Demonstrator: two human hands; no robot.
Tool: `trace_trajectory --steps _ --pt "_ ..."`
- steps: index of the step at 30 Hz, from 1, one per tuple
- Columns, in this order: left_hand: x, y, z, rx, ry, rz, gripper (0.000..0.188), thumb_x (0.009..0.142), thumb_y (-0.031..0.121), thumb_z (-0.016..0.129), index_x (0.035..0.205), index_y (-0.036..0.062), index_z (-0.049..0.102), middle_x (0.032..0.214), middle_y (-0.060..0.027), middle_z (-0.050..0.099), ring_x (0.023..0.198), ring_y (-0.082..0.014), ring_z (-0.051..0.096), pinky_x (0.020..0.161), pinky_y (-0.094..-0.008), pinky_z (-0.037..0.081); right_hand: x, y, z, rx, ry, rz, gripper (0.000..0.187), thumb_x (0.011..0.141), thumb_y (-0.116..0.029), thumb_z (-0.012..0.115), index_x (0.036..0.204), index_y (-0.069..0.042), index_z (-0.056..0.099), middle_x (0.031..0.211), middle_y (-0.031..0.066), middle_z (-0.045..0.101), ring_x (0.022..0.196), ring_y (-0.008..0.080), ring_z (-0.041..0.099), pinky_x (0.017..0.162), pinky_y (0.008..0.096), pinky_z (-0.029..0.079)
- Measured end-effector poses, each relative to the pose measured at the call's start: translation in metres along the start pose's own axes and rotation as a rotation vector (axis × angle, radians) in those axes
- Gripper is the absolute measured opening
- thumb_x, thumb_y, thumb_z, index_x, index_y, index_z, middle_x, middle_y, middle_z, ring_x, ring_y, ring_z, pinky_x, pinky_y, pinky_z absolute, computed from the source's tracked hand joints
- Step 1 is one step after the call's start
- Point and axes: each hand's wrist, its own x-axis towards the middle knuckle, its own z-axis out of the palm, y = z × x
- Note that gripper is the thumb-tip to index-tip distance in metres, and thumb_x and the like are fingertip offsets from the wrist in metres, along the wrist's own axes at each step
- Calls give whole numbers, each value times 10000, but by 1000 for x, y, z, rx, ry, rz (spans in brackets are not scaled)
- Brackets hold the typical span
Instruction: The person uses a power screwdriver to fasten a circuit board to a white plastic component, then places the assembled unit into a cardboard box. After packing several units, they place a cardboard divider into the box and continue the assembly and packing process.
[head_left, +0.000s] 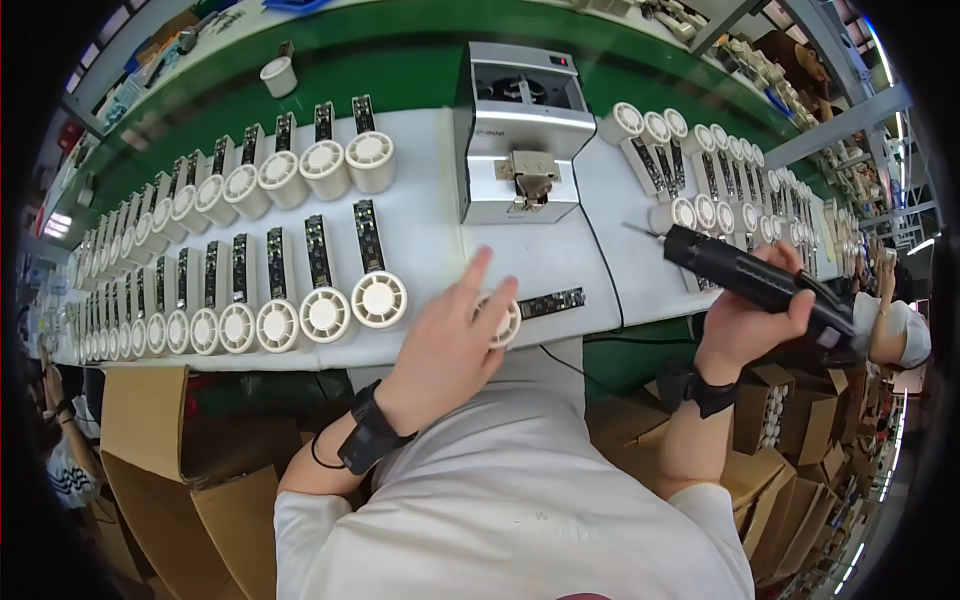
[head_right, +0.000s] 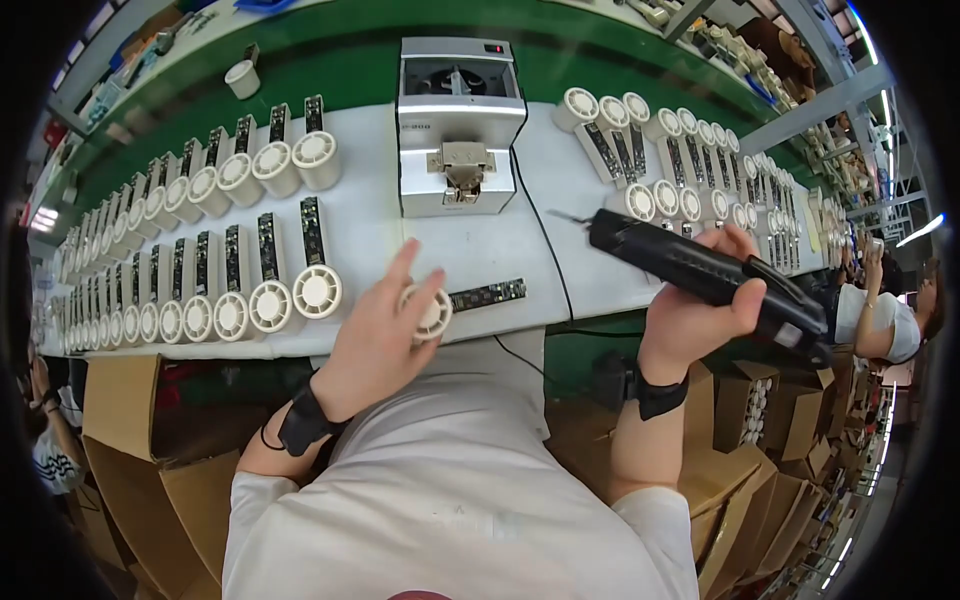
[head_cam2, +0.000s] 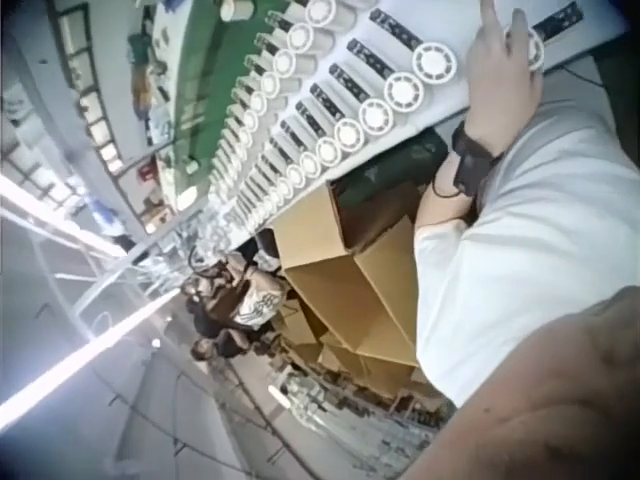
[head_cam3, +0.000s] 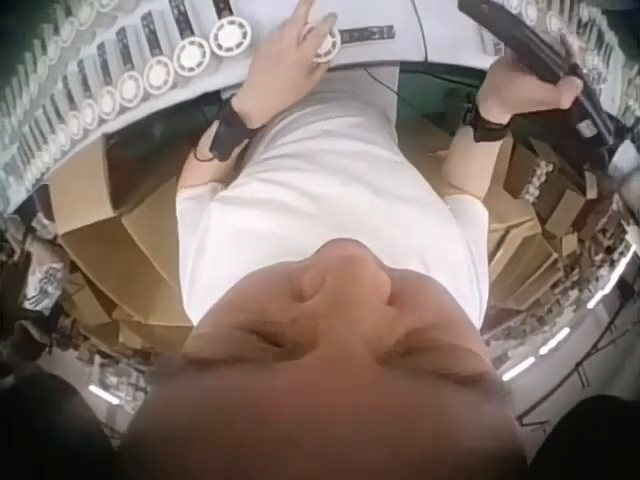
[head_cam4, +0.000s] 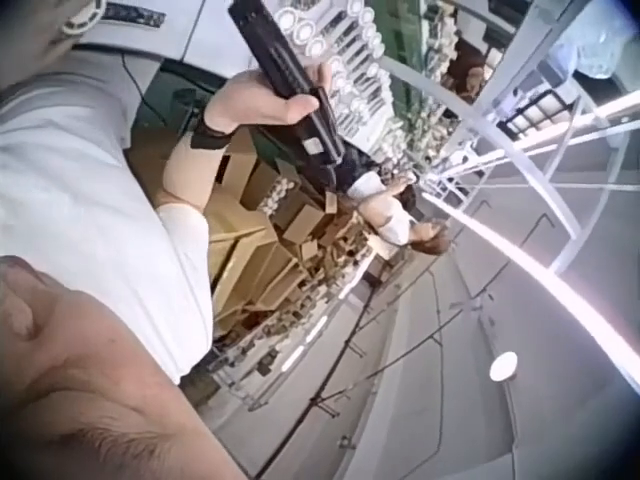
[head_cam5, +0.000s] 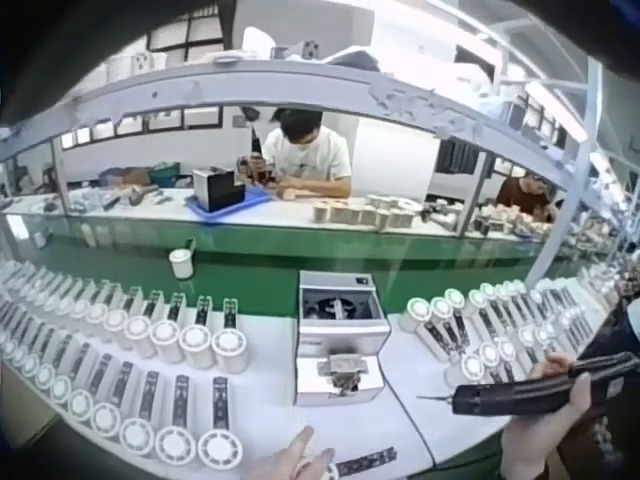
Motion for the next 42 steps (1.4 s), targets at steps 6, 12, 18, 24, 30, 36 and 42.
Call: trace_trajectory --steps 6,12,18,24,30,36,42 --pt "-4 2 -22 185 -341 155 517 727 239 727 1129 -9 518 964 -119 542 877 -255 558 950 -406 418 -50 53 -20 240 334 475 356 955 -272 498 1072 63 527 1039 173 592 953 230 586 851 311 513" --pt "-13 6 -34 280 -217 137 528 652 319 776 1018 9 557 869 -87 549 933 -248 550 1077 -523 273 -41 105 -39 608 444 825 394 950 -225 514 1125 127 491 1120 230 573 1098 312 557 979 361 487" --pt "-14 -4 -25 348 117 73 530 623 383 786 932 12 569 829 -99 539 946 -266 527 1079 -593 217 -11 110 -57 745 426 1191 463 967 -248 466 1195 154 453 1175 243 559 1179 324 521 924 354 521" --pt "-12 2 -31 370 55 -65 551 631 389 782 955 -3 571 873 -121 549 1035 -292 504 1069 -596 221 -18 75 -25 677 219 1298 357 966 -224 437 1121 82 536 1074 213 614 991 284 626 796 348 557" --pt "6 5 -26 433 3 -327 635 639 404 778 1047 -23 546 1060 -173 519 1127 -330 454 1065 -568 232 -32 55 62 383 -684 1452 207 930 -143 478 1009 17 583 881 139 658 716 222 650 642 321 531" --pt "21 18 -32 450 -61 -507 685 661 406 771 1123 -30 518 1208 -208 463 1194 -375 410 1063 -547 241 -18 83 112 -42 -1263 1618 213 924 -169 533 1025 15 572 876 118 650 707 183 642 621 289 523" --pt "37 96 -97 243 -83 -605 645 713 381 745 1171 -21 536 1234 -237 510 1168 -379 467 1015 -466 340 -31 86 99 -342 -1468 1516 234 903 -142 554 1072 19 568 871 105 651 714 167 643 602 266 513"
